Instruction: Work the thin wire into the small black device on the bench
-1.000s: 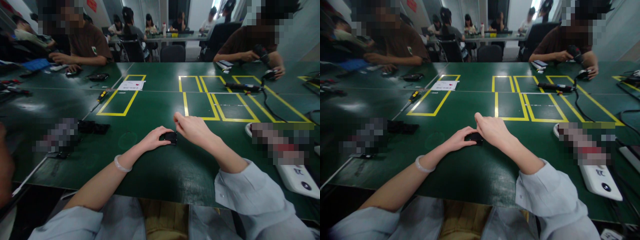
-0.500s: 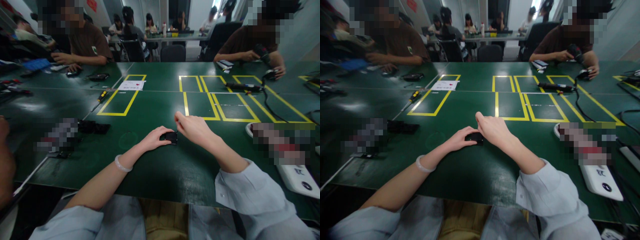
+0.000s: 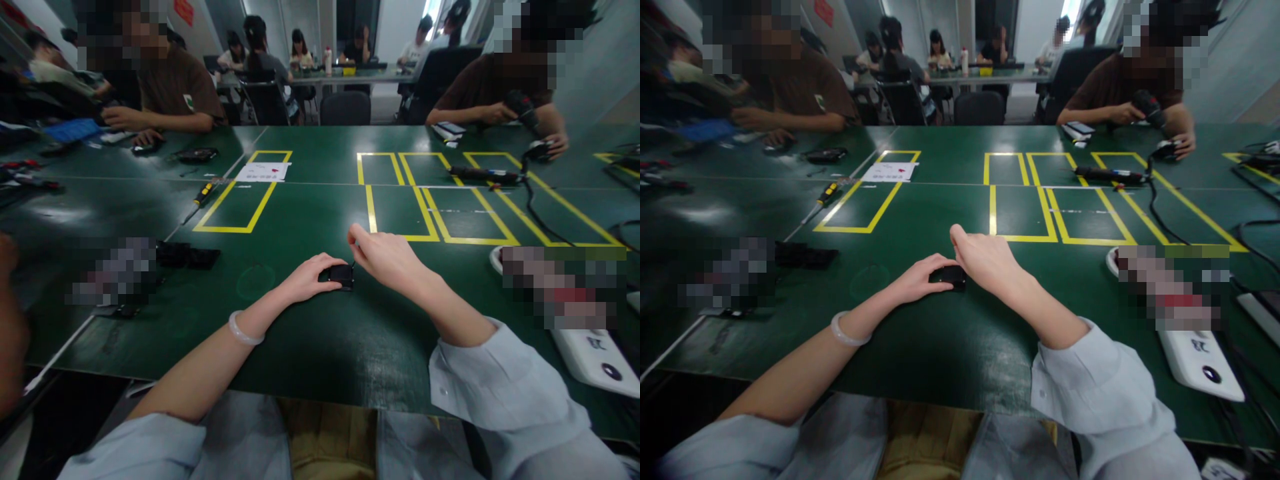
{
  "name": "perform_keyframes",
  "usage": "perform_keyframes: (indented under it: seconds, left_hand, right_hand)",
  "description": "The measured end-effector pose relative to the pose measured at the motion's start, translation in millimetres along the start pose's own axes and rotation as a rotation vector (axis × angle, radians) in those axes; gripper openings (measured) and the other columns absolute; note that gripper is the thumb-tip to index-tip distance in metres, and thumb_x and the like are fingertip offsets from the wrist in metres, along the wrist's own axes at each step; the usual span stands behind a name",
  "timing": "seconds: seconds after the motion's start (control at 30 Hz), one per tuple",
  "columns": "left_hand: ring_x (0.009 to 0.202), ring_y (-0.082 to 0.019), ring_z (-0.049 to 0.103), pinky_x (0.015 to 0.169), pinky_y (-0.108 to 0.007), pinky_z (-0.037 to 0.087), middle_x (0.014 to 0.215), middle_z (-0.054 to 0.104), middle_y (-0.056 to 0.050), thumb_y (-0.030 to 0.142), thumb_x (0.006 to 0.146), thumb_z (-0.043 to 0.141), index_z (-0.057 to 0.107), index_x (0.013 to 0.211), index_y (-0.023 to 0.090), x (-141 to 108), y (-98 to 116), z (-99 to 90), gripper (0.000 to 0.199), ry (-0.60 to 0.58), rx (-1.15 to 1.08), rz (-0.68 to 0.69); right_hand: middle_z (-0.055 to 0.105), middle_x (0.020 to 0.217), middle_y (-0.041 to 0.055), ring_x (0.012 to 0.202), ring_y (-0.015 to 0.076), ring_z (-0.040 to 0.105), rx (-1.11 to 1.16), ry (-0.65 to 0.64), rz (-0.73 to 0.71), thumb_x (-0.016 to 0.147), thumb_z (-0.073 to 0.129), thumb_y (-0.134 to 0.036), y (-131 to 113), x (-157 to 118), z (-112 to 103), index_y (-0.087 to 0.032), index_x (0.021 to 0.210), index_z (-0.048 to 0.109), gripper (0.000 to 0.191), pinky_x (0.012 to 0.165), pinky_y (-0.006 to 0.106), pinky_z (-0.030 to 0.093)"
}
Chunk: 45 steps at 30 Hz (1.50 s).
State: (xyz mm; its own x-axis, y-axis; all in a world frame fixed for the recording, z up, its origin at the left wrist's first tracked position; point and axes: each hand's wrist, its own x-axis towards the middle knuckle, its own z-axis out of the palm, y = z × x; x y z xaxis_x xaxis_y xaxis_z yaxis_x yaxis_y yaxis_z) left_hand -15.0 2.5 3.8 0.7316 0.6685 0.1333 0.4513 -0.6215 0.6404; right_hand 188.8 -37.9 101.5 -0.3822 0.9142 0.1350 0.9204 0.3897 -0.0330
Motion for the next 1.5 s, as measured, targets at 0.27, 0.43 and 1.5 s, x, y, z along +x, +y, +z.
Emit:
perform_keyframes:
  seconds: [0.27,0.43,1.5]
  left_hand:
    - [0.106,-0.022,0.055,0.093,-0.035,0.043,0.113,0.058,-0.006,0.042,0.086,0.062,0.055,0.127,0.027,0.2,-1.7,1.2,0.044,0.007,-0.003,0.013]
    - [0.104,-0.023,0.056,0.092,-0.035,0.043,0.111,0.059,-0.006,0.042,0.086,0.062,0.057,0.126,0.027,0.5,-0.1,1.1,0.043,0.014,0.001,0.013]
    - [0.105,-0.023,0.056,0.093,-0.034,0.043,0.113,0.058,-0.006,0.042,0.086,0.063,0.055,0.126,0.025,0.2,-4.4,2.6,0.044,0.016,0.009,0.022]
  right_hand:
    - [0.070,0.082,0.0067,0.068,0.0182,0.063,-0.018,-0.016,0.003,0.097,0.029,-0.039,-0.1,0.6,1.1,-0.020,0.108,0.051,0.031,0.052,0.027,0.020]
    - [0.071,0.083,0.0066,0.066,0.0175,0.062,-0.019,-0.015,0.001,0.097,0.027,-0.033,1.0,1.3,2.6,-0.020,0.111,0.050,0.030,0.053,0.027,0.021]
    - [0.070,0.079,0.0050,0.067,0.0182,0.064,-0.002,0.023,-0.002,0.097,0.032,-0.043,-0.2,0.3,2.8,-0.021,0.103,0.052,0.030,0.050,0.027,0.017]
